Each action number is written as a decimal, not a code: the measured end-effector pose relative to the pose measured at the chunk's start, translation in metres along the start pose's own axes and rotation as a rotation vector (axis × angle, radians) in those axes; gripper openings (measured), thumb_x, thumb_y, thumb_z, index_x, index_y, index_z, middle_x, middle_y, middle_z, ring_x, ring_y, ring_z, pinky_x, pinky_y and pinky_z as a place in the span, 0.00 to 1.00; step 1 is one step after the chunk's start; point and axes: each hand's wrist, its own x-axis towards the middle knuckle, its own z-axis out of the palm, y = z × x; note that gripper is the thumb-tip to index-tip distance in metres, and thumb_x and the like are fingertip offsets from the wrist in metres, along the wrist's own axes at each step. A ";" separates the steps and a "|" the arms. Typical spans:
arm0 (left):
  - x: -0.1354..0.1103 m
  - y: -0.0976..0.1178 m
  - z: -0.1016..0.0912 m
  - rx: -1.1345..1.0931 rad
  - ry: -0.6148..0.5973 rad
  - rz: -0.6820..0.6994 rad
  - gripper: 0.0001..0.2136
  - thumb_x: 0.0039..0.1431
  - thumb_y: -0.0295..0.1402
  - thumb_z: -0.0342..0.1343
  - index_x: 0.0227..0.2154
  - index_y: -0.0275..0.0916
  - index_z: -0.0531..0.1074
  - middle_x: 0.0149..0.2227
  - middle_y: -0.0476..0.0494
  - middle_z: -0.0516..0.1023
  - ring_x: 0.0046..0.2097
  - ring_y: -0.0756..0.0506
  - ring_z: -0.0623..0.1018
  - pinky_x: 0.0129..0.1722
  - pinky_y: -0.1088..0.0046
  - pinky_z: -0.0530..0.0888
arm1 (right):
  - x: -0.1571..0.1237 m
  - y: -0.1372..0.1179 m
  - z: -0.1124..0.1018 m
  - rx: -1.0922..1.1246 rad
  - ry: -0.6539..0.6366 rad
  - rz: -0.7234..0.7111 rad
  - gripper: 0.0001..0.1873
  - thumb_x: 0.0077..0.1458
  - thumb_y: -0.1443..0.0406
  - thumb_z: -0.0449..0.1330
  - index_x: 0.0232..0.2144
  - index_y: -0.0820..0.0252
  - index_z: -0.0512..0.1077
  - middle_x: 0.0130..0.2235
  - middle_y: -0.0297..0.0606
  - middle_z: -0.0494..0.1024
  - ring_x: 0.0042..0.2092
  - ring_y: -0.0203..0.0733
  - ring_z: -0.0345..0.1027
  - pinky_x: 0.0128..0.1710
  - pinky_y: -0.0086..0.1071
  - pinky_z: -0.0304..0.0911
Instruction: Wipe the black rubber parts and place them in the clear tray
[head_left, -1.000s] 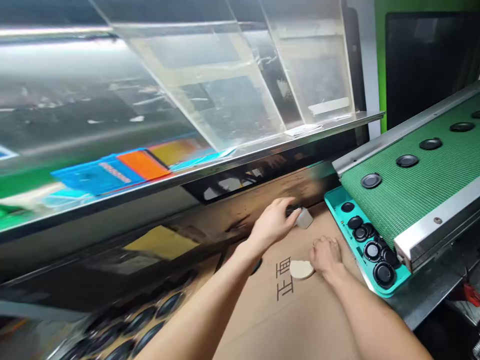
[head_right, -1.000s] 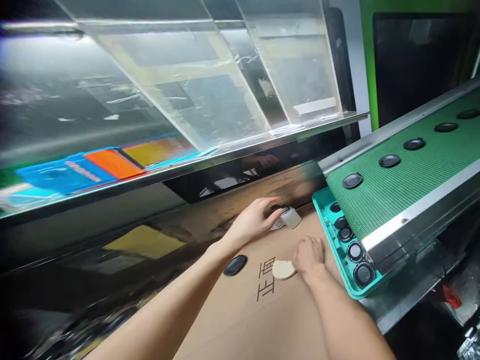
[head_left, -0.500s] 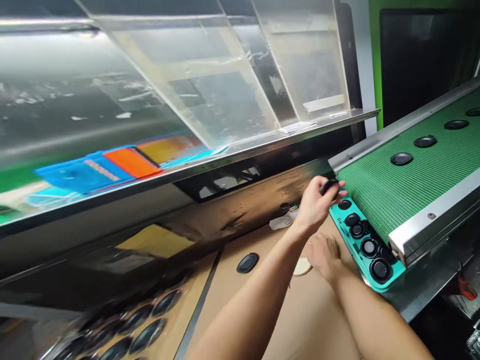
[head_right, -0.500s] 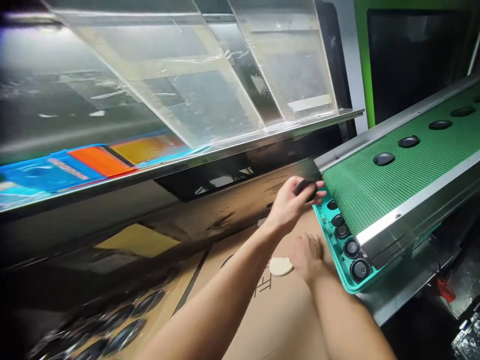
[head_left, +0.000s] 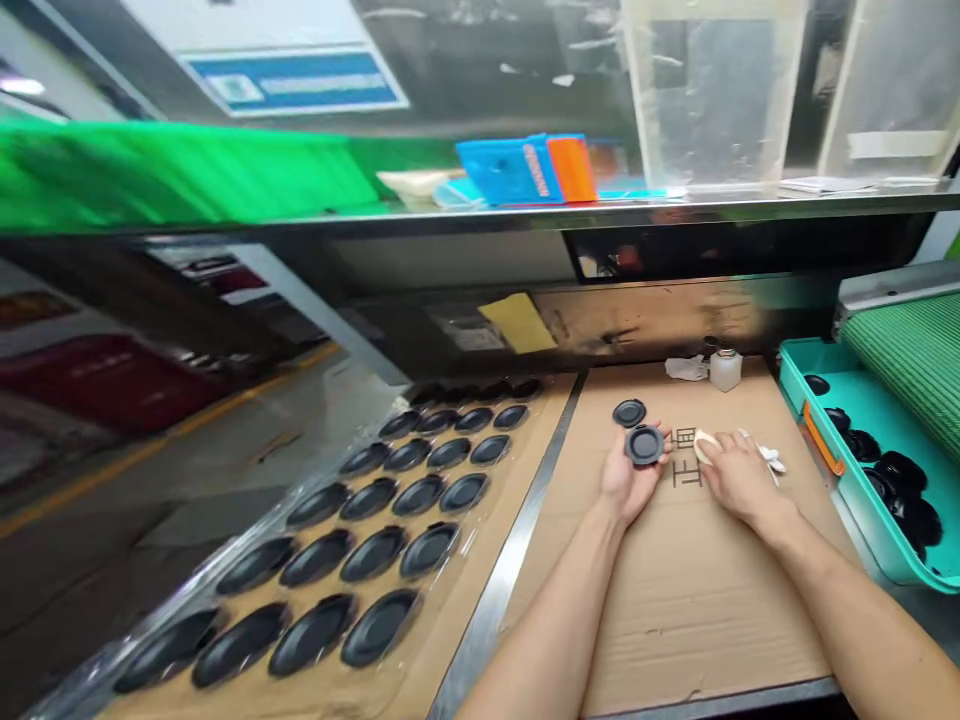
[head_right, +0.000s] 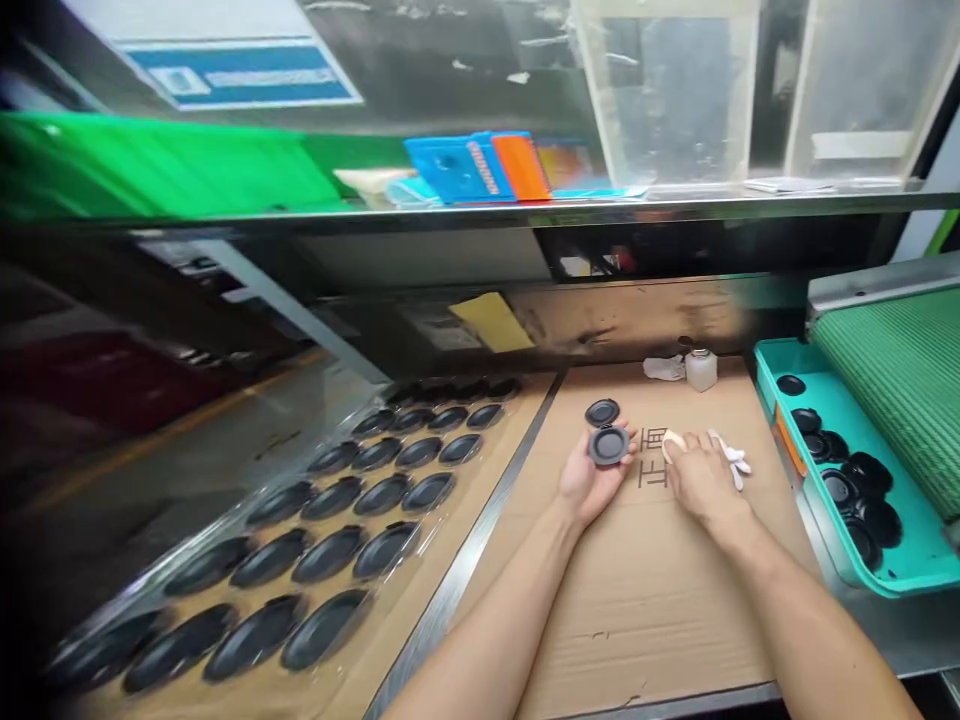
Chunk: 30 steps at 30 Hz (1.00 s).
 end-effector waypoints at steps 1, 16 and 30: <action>0.001 -0.002 0.002 -0.039 -0.015 -0.013 0.21 0.71 0.45 0.40 0.41 0.36 0.74 0.42 0.36 0.79 0.36 0.47 0.78 0.33 0.71 0.76 | 0.003 -0.002 0.004 0.069 0.066 0.013 0.18 0.65 0.62 0.55 0.55 0.57 0.72 0.51 0.47 0.77 0.52 0.51 0.67 0.55 0.43 0.59; -0.003 -0.018 0.018 -0.223 -0.037 -0.069 0.18 0.72 0.37 0.42 0.55 0.38 0.71 0.59 0.38 0.75 0.59 0.42 0.75 0.62 0.60 0.70 | 0.012 -0.060 0.031 0.134 0.296 0.098 0.21 0.67 0.62 0.48 0.54 0.61 0.75 0.51 0.52 0.73 0.47 0.52 0.62 0.49 0.44 0.63; -0.003 -0.017 0.016 -0.211 -0.065 -0.112 0.13 0.71 0.31 0.45 0.49 0.36 0.72 0.59 0.37 0.75 0.56 0.44 0.77 0.58 0.61 0.75 | 0.017 -0.016 0.025 0.083 0.220 0.175 0.17 0.68 0.60 0.51 0.52 0.58 0.75 0.50 0.47 0.75 0.50 0.50 0.65 0.52 0.41 0.62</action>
